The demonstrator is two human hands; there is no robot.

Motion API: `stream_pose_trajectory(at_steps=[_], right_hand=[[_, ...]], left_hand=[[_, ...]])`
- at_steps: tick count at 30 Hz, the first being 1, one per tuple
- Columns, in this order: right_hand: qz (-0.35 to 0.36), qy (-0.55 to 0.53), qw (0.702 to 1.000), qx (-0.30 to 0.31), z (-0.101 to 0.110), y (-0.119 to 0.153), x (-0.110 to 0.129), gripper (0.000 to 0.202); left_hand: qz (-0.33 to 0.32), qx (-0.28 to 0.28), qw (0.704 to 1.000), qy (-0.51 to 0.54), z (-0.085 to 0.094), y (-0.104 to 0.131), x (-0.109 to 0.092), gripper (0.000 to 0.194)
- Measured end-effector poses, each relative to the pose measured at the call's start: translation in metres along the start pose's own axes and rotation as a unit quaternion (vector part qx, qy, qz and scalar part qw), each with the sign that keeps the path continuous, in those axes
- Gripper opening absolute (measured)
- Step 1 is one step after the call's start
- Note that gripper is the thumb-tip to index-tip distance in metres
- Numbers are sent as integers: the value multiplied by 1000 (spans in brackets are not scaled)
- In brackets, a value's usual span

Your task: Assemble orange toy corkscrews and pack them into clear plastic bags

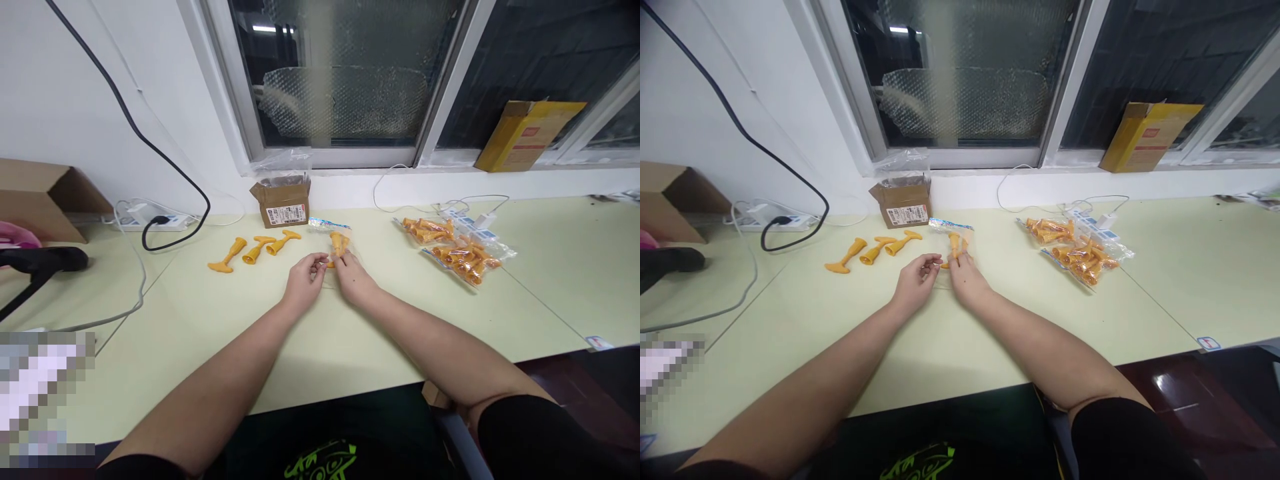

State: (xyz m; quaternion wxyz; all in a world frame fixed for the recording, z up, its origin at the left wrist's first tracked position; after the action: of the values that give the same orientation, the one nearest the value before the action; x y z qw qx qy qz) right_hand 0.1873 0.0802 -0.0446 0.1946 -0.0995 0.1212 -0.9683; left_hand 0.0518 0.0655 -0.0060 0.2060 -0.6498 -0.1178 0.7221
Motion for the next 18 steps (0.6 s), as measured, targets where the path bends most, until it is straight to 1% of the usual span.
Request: stream_pose_trajectory(at_steps=[3,6,8,11,14,16,18], right_hand=[[25,2,1000,0,-4,-10,0,51],[88,21,996,26,-9,-21,5,47],[101,39,993,44,-11,-28,4,45],[52,72,994,56,-7,-34,-4,48],[13,97,994,54,-2,-35,-9,53],[-8,88,995,50,1,-34,-11,50],[-33,67,996,52,2,-32,-15,45]], left_hand=[[-22,59,997,-32,-9,2,-6,24],[-68,128,986,-82,-19,7,-15,21],[-92,153,979,-96,-21,9,-21,20],[-109,158,976,-100,-19,11,-25,19],[-100,152,979,-96,-15,11,-24,17],[-88,152,980,-99,-12,10,-21,17],[-91,141,979,-114,-6,7,-21,17]])
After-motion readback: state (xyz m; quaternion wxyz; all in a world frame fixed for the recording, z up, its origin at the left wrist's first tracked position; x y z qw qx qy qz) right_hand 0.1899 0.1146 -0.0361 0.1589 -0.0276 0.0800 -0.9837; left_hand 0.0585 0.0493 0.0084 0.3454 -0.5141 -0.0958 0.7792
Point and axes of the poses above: each hand's wrist, its own y-axis away from the middle knuckle, its own z-axis out of the back of the hand, x = y × z, the point moved 8 cm from there along -y, towards the middle knuckle, and after that the axes turned 15 degrees about y, right-handed, at the moved point
